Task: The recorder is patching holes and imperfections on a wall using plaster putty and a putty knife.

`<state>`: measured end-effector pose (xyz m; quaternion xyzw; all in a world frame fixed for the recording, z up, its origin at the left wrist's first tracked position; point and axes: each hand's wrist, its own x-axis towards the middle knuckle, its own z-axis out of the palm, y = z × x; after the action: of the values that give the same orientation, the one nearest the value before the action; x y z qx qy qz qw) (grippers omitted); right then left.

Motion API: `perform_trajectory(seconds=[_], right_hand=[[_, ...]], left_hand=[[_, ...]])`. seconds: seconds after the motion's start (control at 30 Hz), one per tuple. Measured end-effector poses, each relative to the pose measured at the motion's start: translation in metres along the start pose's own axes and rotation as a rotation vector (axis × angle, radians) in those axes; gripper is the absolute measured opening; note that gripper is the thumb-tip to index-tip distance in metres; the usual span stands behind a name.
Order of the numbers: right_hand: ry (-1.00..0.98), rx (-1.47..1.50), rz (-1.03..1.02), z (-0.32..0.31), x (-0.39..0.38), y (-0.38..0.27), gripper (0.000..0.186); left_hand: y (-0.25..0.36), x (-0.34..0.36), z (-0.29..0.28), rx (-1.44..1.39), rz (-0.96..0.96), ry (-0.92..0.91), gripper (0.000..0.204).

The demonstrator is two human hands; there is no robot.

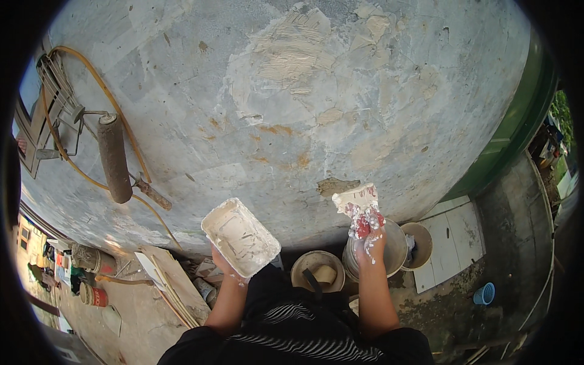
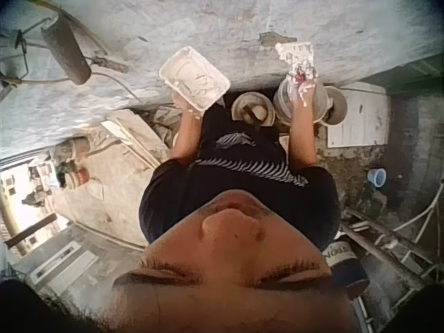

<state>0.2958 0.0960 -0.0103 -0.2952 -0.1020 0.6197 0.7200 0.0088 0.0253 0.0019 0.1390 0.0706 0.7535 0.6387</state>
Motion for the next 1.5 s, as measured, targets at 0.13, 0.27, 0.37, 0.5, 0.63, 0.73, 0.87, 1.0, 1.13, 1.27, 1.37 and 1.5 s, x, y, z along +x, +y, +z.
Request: perform_trajectory(seconds=[0.13,0.27,0.37,0.5,0.63,0.73,0.87,1.0,1.13,1.27,1.37,1.5], right_hand=[[0.052,0.014,-0.126,-0.027,0.021,-0.01,0.014],[0.028,-0.027,-0.29,-0.053,0.053,-0.018,0.014],[0.076,-0.069,-0.354,-0.042,0.063,-0.03,0.018],[0.141,-0.162,-0.497,-0.035,0.076,-0.05,0.023],[0.151,-0.269,-0.579,-0.024,0.085,-0.064,0.023],[0.1,-0.327,-0.611,-0.01,0.088,-0.065,0.022],[0.151,-0.615,-0.707,-0.003,0.1,-0.056,0.024],[0.272,-0.843,-0.81,0.023,0.102,-0.048,0.034],[0.285,-0.974,-0.833,0.047,0.101,-0.04,0.038],[0.217,-1.036,-0.945,0.039,0.106,-0.038,0.036],[0.105,-0.715,-0.746,0.035,0.092,-0.051,0.034],[0.122,-0.586,-0.743,0.013,0.094,-0.068,0.033]], left_hand=[[0.001,0.002,-0.004,0.012,-0.019,-0.024,0.062],[0.001,0.0,-0.007,0.084,0.028,0.006,0.059],[-0.006,0.0,0.0,0.111,0.055,0.023,0.056],[-0.004,-0.003,-0.005,0.142,0.052,0.079,0.057],[-0.004,-0.002,-0.002,0.146,0.031,0.015,0.057],[-0.004,-0.001,-0.005,0.178,0.031,0.051,0.058],[-0.007,0.001,-0.008,0.18,0.031,-0.01,0.059],[-0.006,0.002,-0.014,0.22,0.081,0.045,0.06],[-0.007,0.001,-0.013,0.181,0.06,0.08,0.06],[-0.009,0.002,-0.018,0.174,0.068,0.033,0.061],[-0.007,0.001,-0.016,0.157,0.07,0.036,0.061],[-0.006,0.0,-0.014,0.149,0.069,0.023,0.06]])
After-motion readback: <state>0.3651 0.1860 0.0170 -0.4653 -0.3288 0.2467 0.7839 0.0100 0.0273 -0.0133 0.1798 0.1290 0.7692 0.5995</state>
